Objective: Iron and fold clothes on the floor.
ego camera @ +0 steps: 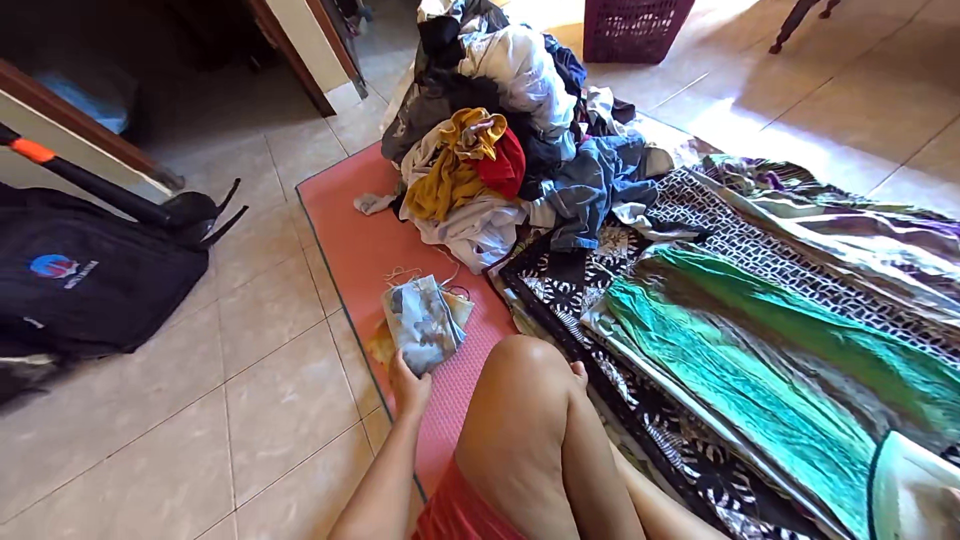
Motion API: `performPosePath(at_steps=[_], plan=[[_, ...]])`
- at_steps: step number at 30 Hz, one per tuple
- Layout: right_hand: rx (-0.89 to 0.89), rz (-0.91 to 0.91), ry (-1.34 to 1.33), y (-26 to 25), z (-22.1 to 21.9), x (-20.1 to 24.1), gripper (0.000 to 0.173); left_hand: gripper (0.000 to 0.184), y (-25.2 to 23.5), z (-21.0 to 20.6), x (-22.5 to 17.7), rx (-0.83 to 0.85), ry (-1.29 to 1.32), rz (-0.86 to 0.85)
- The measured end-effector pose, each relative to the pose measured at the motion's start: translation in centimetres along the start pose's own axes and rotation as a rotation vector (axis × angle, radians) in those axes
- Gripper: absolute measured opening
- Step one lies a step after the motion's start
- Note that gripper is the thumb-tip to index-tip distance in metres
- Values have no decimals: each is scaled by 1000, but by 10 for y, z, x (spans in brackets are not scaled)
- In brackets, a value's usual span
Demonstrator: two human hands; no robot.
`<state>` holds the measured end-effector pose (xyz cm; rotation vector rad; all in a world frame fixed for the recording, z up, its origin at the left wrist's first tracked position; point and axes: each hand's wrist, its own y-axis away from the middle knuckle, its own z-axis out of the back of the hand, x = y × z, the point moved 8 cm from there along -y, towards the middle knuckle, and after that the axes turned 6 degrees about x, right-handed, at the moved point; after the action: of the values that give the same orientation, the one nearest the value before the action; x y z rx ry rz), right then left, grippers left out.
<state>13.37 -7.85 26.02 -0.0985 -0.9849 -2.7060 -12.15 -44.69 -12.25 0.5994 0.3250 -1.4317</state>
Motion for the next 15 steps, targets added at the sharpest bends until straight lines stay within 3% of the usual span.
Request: performPosePath(at_steps=[2,3,6,8,10,12,13,15], plan=[[178,26,-34,-6,-20,-4,35,86,1,1,-1,7,14,40],[180,3,-62,1,-19,2,34,80,1,3,-2,-11,49,33],[65,-121,-27,19,-5,14,33,55,-2,12,0,-150,238,-136],[-57,-148,13,20,1,12,31,49,1,18,4,-170,469,-186],[-95,-163,11,21,3,12,30,55,-1,17,13,-153,844,-17],[-33,-129,-49,13,-2,7,32,51,-10,15,22,-123,1156,276],[-26,-107,-28,13,-1,9,30,51,-18,15,26,-85,1202,376],[-20,-119,-49,21,4,18,27,52,-46,18,30,44,1108,383]])
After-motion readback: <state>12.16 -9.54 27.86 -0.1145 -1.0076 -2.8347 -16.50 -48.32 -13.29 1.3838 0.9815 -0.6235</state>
